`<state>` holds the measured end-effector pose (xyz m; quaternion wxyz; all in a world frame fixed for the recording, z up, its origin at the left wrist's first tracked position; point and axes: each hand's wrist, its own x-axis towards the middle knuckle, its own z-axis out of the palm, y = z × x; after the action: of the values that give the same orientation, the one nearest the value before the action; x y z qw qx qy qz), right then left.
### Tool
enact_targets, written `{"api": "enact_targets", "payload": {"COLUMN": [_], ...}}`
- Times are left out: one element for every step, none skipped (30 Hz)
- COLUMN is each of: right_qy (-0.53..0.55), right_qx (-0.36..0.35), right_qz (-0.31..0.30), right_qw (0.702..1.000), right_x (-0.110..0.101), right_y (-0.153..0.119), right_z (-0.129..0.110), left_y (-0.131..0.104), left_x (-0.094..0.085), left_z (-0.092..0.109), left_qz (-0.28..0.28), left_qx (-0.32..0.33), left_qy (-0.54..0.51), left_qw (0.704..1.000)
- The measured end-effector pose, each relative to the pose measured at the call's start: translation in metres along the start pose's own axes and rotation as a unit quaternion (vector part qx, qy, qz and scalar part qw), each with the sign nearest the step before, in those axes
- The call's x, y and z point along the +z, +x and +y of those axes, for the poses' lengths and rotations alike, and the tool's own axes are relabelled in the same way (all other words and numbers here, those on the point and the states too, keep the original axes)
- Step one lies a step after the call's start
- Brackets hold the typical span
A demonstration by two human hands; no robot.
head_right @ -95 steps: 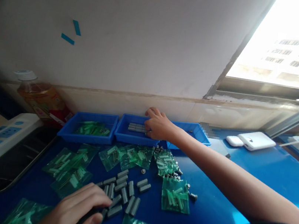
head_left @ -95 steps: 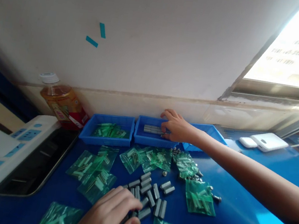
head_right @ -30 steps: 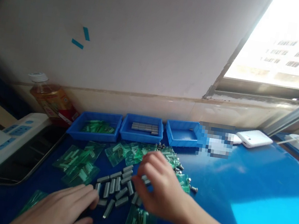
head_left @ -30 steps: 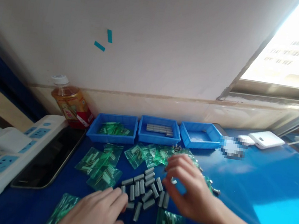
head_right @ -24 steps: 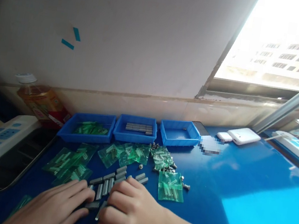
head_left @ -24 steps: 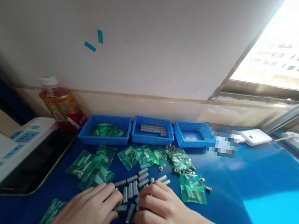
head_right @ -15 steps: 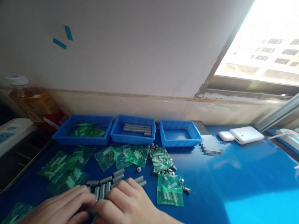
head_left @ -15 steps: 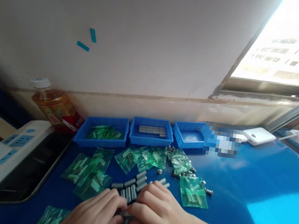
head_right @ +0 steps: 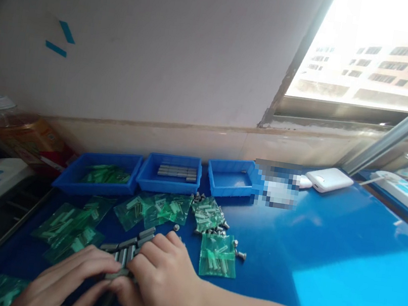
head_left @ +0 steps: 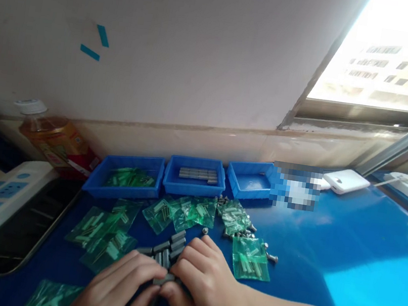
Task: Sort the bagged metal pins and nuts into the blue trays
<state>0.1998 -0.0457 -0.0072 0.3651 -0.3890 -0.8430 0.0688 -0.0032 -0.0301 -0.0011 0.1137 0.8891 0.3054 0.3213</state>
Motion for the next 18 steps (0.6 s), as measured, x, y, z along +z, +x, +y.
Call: {"api": "enact_targets", "payload": {"right_qy": [0.007,0.014,0.019,0.020,0.019,0.014,0.010,0.007,0.007,0.009,0.012,0.016,0.019,0.020,0.020,0.019,0.018,0.019], "right_qx": [0.007,0.015,0.018,0.014,0.004,-0.009,-0.020,-0.024,-0.022,-0.016,-0.007,0.001,0.008,0.012,0.011,0.008,0.004,0.001], "right_qz": [0.004,0.010,0.016,0.021,0.023,0.021,0.016,0.011,0.006,0.004,0.004,0.004,0.005,0.004,0.003,-0.001,-0.004,-0.005], "right_qw": [1.000,1.000,1.000,0.999,1.000,1.000,1.000,1.000,1.000,1.000,1.000,1.000,1.000,1.000,1.000,1.000,1.000,1.000], "right_x": [0.000,0.001,0.002,0.002,0.003,0.003,0.003,0.003,0.002,0.001,0.000,-0.001,-0.003,-0.003,-0.004,-0.003,-0.003,-0.002], "right_y": [0.000,0.000,0.000,0.001,0.001,0.001,0.002,0.002,0.002,0.003,0.003,0.004,0.004,0.004,0.004,0.004,0.003,0.003], "right_z": [0.001,0.002,0.003,0.005,0.006,0.007,0.008,0.009,0.010,0.010,0.010,0.010,0.010,0.010,0.011,0.011,0.011,0.011], "left_y": [0.000,0.001,0.002,0.003,0.004,0.006,0.007,0.007,0.008,0.007,0.007,0.006,0.004,0.003,0.001,0.000,-0.001,-0.002], "left_x": [0.001,0.001,0.001,0.001,0.001,0.002,0.002,0.002,0.003,0.003,0.004,0.005,0.005,0.006,0.007,0.008,0.009,0.010], "left_z": [-0.001,-0.001,-0.002,-0.002,-0.002,-0.002,-0.001,-0.001,0.000,0.000,0.000,0.000,0.000,0.000,0.000,-0.001,-0.001,-0.002], "left_qz": [0.002,0.005,0.002,-0.003,-0.011,-0.019,-0.026,-0.030,-0.031,-0.025,-0.016,-0.005,0.006,0.015,0.021,0.025,0.027,0.030], "left_qx": [-0.014,-0.028,-0.041,-0.054,-0.064,-0.071,-0.076,-0.081,-0.085,-0.086,-0.086,-0.083,-0.076,-0.066,-0.057,-0.049,-0.044,-0.043], "left_qy": [0.003,0.006,0.008,0.008,0.004,-0.004,-0.015,-0.026,-0.034,-0.037,-0.032,-0.023,-0.011,-0.001,0.008,0.013,0.017,0.022], "left_qw": [1.000,1.000,0.999,0.999,0.998,0.997,0.997,0.996,0.995,0.995,0.996,0.996,0.997,0.998,0.998,0.998,0.998,0.998]}}
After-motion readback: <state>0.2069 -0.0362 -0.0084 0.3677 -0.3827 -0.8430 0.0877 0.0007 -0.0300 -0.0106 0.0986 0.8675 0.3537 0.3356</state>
